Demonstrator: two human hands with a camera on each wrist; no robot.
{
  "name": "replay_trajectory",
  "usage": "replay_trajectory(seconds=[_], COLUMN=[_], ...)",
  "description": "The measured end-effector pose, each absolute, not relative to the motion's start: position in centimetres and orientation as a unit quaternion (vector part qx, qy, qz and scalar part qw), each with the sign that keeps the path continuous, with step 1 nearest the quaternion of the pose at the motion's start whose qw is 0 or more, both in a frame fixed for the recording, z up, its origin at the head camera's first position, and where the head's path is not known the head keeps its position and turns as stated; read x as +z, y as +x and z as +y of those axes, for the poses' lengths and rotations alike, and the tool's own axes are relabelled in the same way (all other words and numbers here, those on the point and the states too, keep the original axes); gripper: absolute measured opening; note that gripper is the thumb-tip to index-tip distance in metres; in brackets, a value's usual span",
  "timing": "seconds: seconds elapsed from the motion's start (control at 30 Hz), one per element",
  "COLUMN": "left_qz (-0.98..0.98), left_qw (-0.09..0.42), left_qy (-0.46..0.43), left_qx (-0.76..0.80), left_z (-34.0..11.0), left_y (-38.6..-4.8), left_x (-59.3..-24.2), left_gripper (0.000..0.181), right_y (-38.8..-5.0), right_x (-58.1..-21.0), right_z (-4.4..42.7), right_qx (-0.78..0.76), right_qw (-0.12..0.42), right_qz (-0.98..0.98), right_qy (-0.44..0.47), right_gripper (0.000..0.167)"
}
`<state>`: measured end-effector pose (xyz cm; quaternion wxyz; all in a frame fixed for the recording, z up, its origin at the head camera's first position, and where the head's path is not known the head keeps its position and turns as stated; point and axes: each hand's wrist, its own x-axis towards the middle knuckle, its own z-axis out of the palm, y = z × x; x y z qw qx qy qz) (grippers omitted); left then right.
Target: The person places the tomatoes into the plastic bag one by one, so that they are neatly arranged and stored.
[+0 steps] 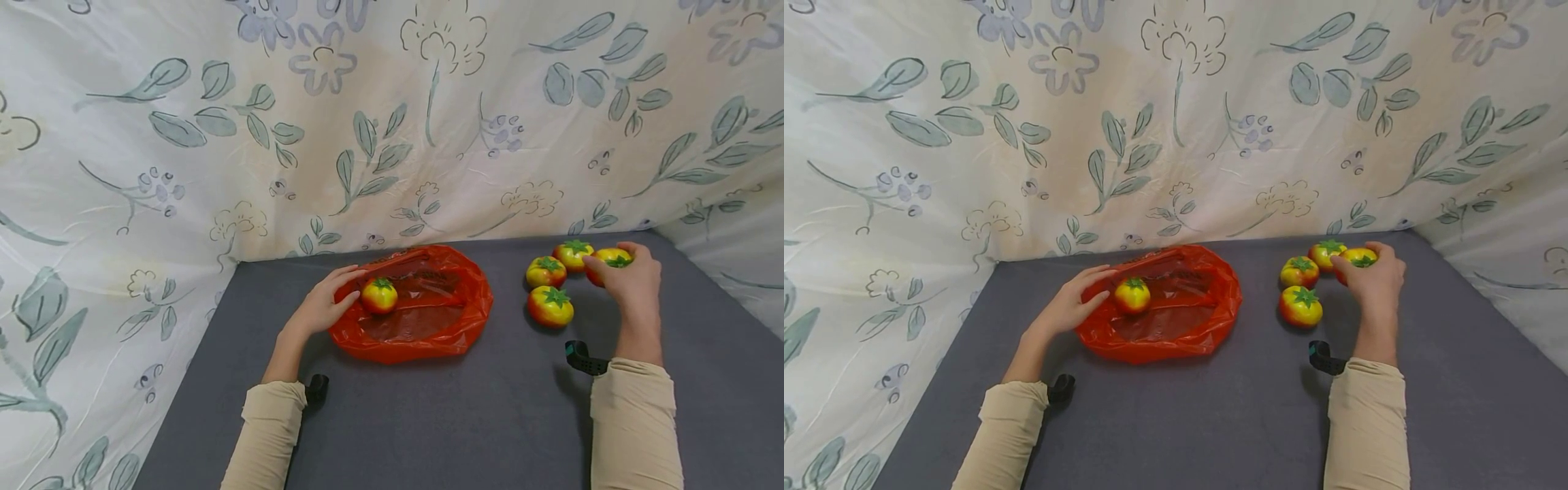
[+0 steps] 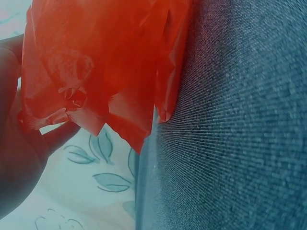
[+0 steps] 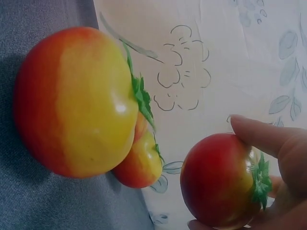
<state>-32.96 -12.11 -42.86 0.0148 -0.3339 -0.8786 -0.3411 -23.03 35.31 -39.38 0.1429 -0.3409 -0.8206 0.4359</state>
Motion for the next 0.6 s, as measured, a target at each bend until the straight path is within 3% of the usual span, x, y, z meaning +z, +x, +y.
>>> replay_trajectory(seconds=[0.6], left_qz=[-0.875], left_qw=[0.029], left_qy=[-0.341], left_qx=[-0.342], left_z=[-12.08], left_y=[-33.22], left_x=[-42.94], left_gripper=[0.045], right_y=[-23.19], right_x=[-38.5], right_z=[34.54], right_qx=[0.452], right_qw=[0.161], right_qz=[-0.814], right_qy=[-0.328], right_gripper=[0.091])
